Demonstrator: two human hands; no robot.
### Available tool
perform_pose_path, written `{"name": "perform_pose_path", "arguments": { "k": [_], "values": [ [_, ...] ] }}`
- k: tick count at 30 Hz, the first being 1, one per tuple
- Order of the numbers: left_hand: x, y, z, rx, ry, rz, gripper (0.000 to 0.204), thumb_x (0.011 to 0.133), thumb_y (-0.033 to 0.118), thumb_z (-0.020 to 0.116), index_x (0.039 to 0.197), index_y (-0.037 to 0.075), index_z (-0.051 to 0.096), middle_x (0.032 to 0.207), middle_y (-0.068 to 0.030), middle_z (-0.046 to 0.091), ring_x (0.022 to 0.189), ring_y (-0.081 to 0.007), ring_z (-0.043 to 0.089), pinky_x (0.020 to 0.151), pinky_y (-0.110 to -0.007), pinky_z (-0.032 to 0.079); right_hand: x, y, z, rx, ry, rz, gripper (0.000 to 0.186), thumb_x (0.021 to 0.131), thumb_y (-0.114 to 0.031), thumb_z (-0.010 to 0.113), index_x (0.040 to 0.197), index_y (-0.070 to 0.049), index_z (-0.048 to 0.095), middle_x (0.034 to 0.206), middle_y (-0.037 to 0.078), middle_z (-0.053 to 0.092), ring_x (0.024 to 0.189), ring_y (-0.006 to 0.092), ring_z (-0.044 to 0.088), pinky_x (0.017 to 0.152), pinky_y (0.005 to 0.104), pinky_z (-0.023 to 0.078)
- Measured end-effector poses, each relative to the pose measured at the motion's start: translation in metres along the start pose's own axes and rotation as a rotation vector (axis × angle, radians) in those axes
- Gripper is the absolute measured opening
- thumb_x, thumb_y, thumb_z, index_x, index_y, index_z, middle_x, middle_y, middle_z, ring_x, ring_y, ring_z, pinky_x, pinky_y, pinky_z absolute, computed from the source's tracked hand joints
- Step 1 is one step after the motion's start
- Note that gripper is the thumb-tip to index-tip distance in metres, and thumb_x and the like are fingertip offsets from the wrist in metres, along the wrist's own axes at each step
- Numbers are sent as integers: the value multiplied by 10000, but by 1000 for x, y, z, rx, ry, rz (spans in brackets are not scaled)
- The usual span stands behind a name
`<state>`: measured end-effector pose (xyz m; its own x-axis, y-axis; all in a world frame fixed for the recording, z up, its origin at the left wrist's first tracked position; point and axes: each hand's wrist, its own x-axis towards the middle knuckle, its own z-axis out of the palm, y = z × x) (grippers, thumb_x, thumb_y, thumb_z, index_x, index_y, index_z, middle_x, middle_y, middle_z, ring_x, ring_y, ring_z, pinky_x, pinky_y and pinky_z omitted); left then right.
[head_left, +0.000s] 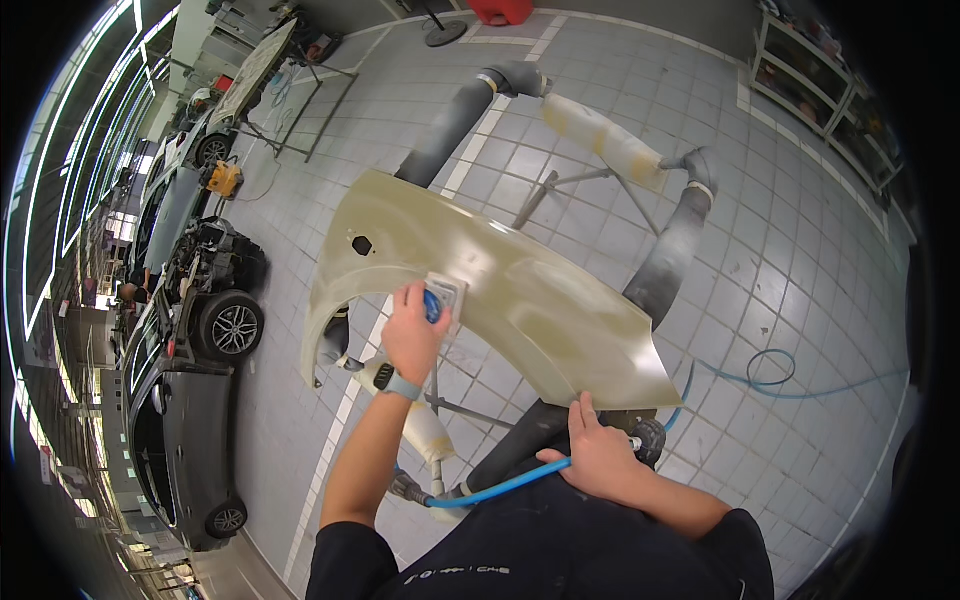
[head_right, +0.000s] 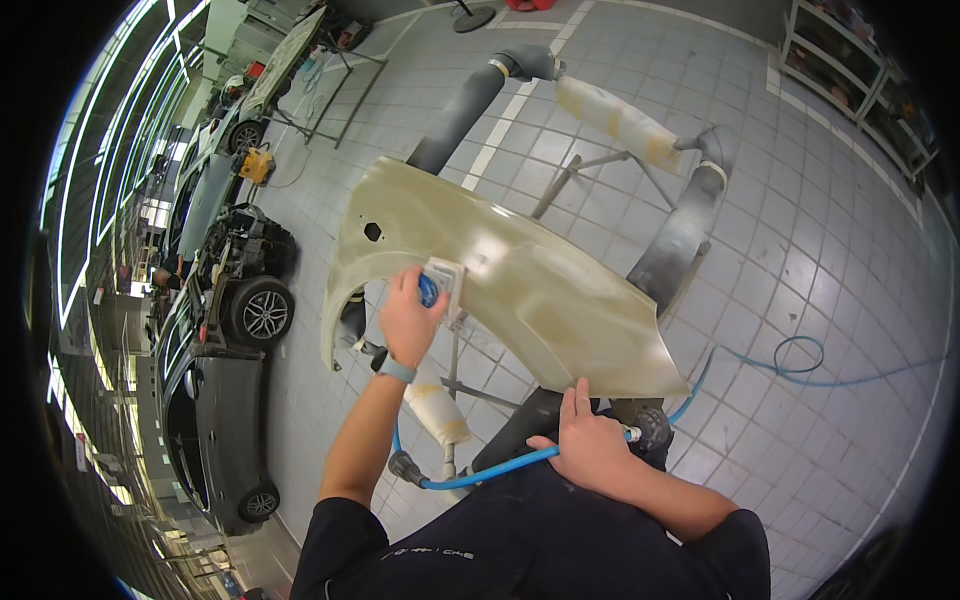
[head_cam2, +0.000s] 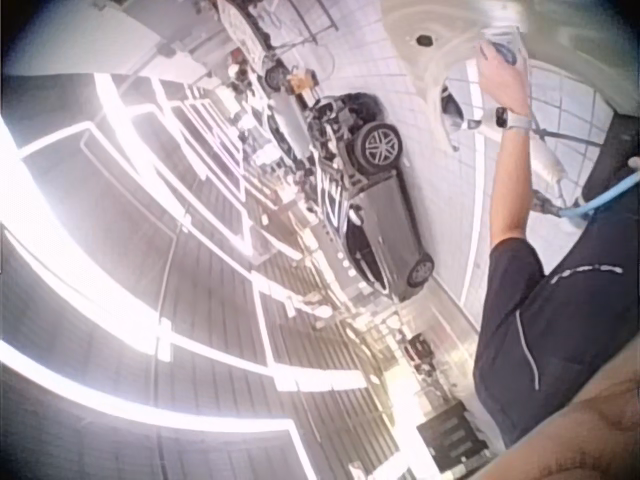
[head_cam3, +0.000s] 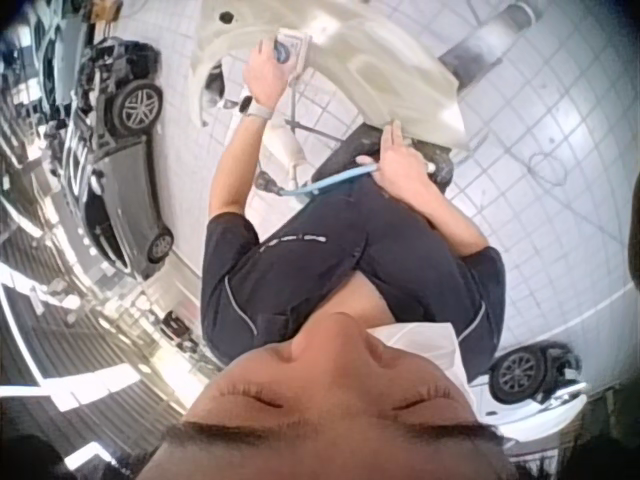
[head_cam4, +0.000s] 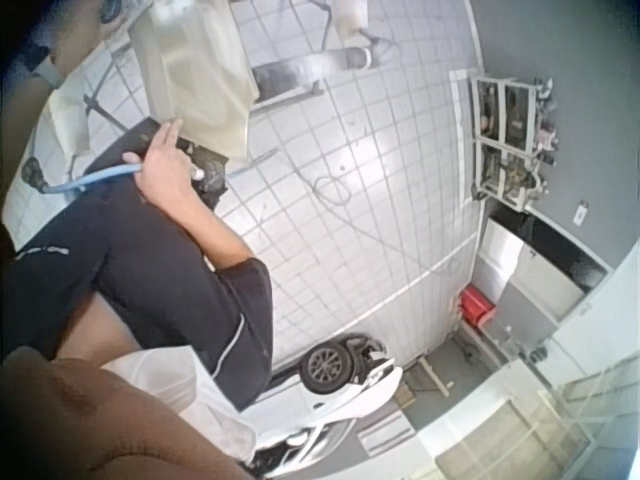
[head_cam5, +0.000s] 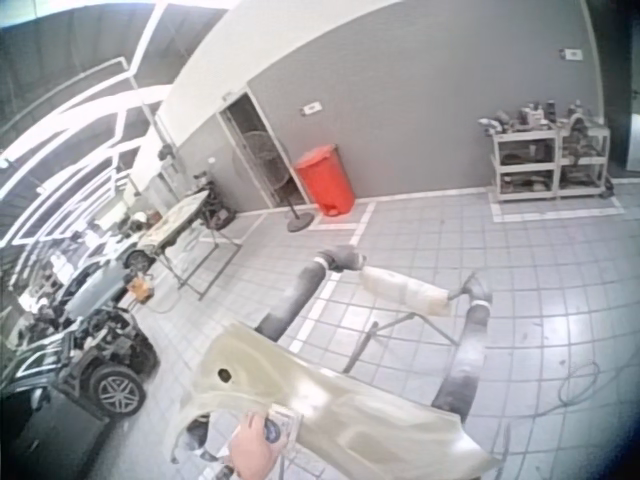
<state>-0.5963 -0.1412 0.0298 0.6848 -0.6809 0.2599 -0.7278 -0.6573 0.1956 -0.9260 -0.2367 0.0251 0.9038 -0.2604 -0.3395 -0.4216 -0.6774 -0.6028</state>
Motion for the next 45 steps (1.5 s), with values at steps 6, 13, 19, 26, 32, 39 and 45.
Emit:
{"name": "perform_pose_path", "arguments": {
  "k": [6, 13, 19, 26, 32, 39, 45],
  "values": [
    [-65, 63, -1, -62, -190, 237, 554, 842, 263, 862, 1317, 89, 635, 1378, -196, 653, 1007, -418, 737, 777, -494, 622, 7, 1, -1, -16, -3, -44, 1042, 983, -669, 654, 1468, 234, 460, 1526, 500, 429, 791, 466, 776, 648, 474, 645],
    [-10, 36, 0, -33, -165, 154, 549, 841, 262, 868, 1313, 96, 643, 1341, -192, 677, 1000, -415, 738, 774, -488, 619, 12, 3, 2, 8, 9, -64, 1030, 981, -659, 661, 1460, 233, 467, 1519, 509, 430, 779, 461, 777, 622, 468, 640],
    [28, 2, -4, 20, -96, 61, 532, 838, 261, 873, 1287, 81, 652, 1263, -163, 694, 1004, -409, 725, 772, -482, 603, 15, 2, -5, 49, -30, -42, 1017, 990, -644, 660, 1476, 224, 450, 1518, 522, 413, 782, 484, 768, 642, 484, 641],
    [-43, 73, -5, -22, -218, 314, 549, 829, 270, 875, 1297, 101, 642, 1395, -201, 651, 943, -395, 755, 740, -452, 634, 18, -5, -9, 11, -106, -27, 1003, 975, -633, 689, 1501, 187, 454, 1519, 533, 400, 802, 505, 769, 665, 492, 647],
    [-9, 18, 8, -35, -108, 121, 552, 852, 299, 864, 1316, 95, 644, 1351, -206, 673, 994, -417, 738, 786, -471, 624, 24, -9, -5, -9, -112, -42, 980, 969, -628, 699, 1512, 154, 472, 1506, 565, 370, 781, 515, 766, 636, 485, 645],
    [57, -92, 19, 92, 37, -148, 552, 848, 372, 852, 1290, 97, 668, 1187, -173, 723, 974, -430, 727, 781, -509, 596, 28, -15, -4, -15, -123, -28, 938, 978, -622, 692, 1529, 107, 484, 1482, 596, 349, 746, 528, 757, 618, 504, 639],
    [48, -80, 13, 60, 65, -122, 569, 840, 353, 864, 1303, 82, 676, 1174, -171, 716, 990, -412, 717, 825, -500, 586, 19, -11, -6, -46, -52, -83, 874, 974, -547, 728, 1498, 119, 511, 1477, 587, 373, 675, 468, 758, 558, 456, 619]
  ]
}}
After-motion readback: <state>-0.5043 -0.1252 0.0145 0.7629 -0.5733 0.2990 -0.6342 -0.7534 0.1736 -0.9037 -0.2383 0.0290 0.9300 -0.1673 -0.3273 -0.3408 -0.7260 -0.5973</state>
